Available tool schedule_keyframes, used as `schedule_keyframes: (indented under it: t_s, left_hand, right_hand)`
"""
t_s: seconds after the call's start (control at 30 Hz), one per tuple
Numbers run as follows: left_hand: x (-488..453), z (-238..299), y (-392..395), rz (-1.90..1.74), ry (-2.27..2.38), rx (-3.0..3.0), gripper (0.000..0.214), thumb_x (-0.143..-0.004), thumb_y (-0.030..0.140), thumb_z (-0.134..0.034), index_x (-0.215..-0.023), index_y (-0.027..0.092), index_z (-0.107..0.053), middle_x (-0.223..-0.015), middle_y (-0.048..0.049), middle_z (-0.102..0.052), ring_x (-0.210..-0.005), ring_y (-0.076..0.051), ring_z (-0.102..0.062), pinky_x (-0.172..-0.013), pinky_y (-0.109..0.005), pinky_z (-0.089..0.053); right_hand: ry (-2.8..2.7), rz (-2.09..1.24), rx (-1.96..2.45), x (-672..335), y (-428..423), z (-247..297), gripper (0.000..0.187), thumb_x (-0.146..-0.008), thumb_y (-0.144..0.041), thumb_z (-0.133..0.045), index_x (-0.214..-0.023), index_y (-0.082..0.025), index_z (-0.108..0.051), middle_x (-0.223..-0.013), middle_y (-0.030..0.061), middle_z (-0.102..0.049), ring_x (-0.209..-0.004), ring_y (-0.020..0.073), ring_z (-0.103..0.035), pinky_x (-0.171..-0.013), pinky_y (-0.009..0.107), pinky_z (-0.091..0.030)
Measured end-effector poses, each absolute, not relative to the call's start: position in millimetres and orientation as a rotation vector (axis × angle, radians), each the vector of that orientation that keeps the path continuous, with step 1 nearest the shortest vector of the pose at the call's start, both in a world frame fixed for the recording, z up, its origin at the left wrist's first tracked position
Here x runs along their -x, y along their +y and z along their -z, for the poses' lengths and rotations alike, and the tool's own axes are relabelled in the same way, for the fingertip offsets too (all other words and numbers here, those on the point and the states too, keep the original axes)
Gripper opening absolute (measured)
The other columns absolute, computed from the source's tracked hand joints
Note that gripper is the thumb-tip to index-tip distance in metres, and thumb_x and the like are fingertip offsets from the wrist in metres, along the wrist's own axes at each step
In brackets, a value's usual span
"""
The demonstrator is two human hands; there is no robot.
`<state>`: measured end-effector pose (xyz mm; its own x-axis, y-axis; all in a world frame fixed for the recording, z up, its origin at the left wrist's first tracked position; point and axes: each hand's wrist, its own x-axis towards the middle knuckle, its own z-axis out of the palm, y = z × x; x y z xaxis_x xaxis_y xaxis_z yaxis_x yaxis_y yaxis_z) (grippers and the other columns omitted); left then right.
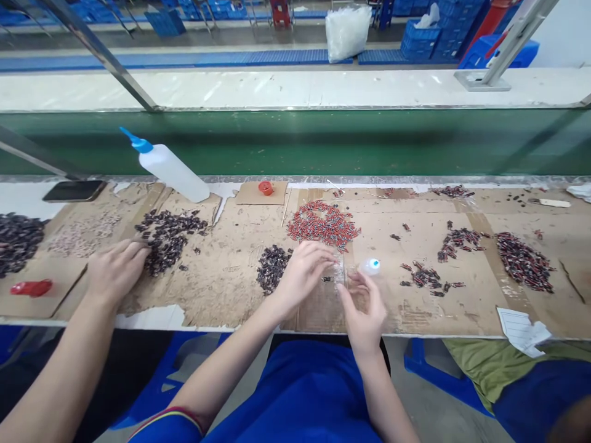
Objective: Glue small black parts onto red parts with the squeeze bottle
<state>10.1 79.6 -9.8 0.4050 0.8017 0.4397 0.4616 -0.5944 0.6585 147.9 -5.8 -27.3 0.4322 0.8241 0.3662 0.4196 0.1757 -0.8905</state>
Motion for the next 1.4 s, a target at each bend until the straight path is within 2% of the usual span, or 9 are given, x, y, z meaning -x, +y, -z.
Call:
schedule_keyframes:
  t_s: [0.13, 0.23, 0.37, 0.53, 0.7, 0.93, 1.2, 1.4]
  left_hand:
    - [-11.6, 8.3, 56.4, -1.084, 1.006, -2.055, 0.010, -0.091, 0.022, -0.058, -0.088, 0.019, -0.067, -0.090, -0.0064, -0.072, -0.091, -0.019, -0.064, -0.084, -0.035, -0.051]
    - [-9.2, 20.2, 50.3, -1.040, 1.040, -2.047, 0.010, -0.089, 0.023, -0.060, -0.094, 0.019, -0.068, -0.094, -0.0074, -0.072, -0.093, -0.020, -0.065, -0.085, -0.037, -0.052]
    - [-5.2, 45.4, 48.5, -0.945, 1.217, -2.217, 0.017, -0.087, 0.019, -0.063, -0.103, 0.020, -0.067, -0.104, -0.0085, -0.071, -0.101, -0.025, -0.061, -0.089, -0.044, -0.051]
    - [-8.0, 55.0, 47.2, -1.015, 1.255, -2.251, 0.013, -0.089, 0.014, -0.057, -0.091, 0.019, -0.069, -0.101, -0.0078, -0.071, -0.103, -0.024, -0.061, -0.089, -0.042, -0.052]
    - [-10.3, 41.5, 42.7, -1.082, 1.145, -2.125, 0.014, -0.092, 0.019, -0.055, -0.089, 0.018, -0.068, -0.082, -0.0045, -0.074, -0.078, -0.017, -0.068, -0.073, -0.030, -0.055]
    - [-10.5, 33.3, 37.4, -1.194, 1.107, -2.092, 0.015, -0.092, 0.022, -0.056, -0.086, 0.018, -0.069, -0.079, -0.0043, -0.075, -0.071, -0.016, -0.068, -0.068, -0.027, -0.055]
    - [-10.3, 22.2, 36.1, -1.140, 1.043, -1.918, 0.014, -0.091, 0.022, -0.058, -0.086, 0.019, -0.071, -0.078, -0.0047, -0.075, -0.073, -0.016, -0.068, -0.070, -0.028, -0.056]
    - [-11.0, 7.3, 31.2, -1.012, 1.092, -1.662, 0.011, -0.085, 0.020, -0.065, -0.089, 0.019, -0.074, -0.085, -0.0057, -0.076, -0.080, -0.017, -0.070, -0.076, -0.029, -0.058]
  right_hand:
    - [-0.961, -0.790, 1.394, -137.1, 2.1, 32.1, 0.023, -0.083, -0.036, -0.066, -0.095, -0.016, -0.068, -0.090, 0.0085, -0.072, -0.082, 0.0196, -0.070, -0.075, 0.034, -0.059]
    - [-0.910, -0.844, 1.420, -139.4, 3.6, 37.7, 0.023, -0.083, -0.038, -0.065, -0.087, -0.016, -0.071, -0.088, 0.0089, -0.073, -0.083, 0.0212, -0.070, -0.080, 0.037, -0.057]
    - [-0.856, -0.843, 1.502, -143.5, 0.5, 43.5, 0.027, -0.081, -0.041, -0.065, -0.090, -0.016, -0.073, -0.094, 0.0114, -0.074, -0.090, 0.0243, -0.070, -0.088, 0.042, -0.054]
    - [-0.784, -0.894, 1.548, -138.7, -0.9, 43.4, 0.032, -0.077, -0.043, -0.068, -0.090, -0.014, -0.073, -0.089, 0.0115, -0.075, -0.082, 0.0243, -0.071, -0.081, 0.041, -0.057]
    - [-0.795, -0.957, 1.505, -134.3, 0.2, 38.3, 0.030, -0.076, -0.045, -0.069, -0.082, -0.016, -0.072, -0.082, 0.0088, -0.075, -0.076, 0.0219, -0.071, -0.075, 0.036, -0.058]
    - [-0.743, -1.060, 1.429, -134.5, -1.1, 29.2, 0.029, -0.071, -0.045, -0.073, -0.076, -0.017, -0.071, -0.076, 0.0070, -0.075, -0.071, 0.0213, -0.072, -0.073, 0.036, -0.060]
    - [-0.741, -1.049, 1.389, -142.6, 0.3, 23.1, 0.021, -0.066, -0.037, -0.078, -0.076, -0.019, -0.076, -0.078, 0.0057, -0.077, -0.075, 0.0229, -0.073, -0.076, 0.039, -0.060]
    - [-0.853, -0.910, 1.395, -142.1, -3.7, 14.7, 0.014, -0.073, -0.032, -0.073, -0.079, -0.020, -0.077, -0.078, 0.0062, -0.076, -0.075, 0.0217, -0.072, -0.072, 0.036, -0.060]
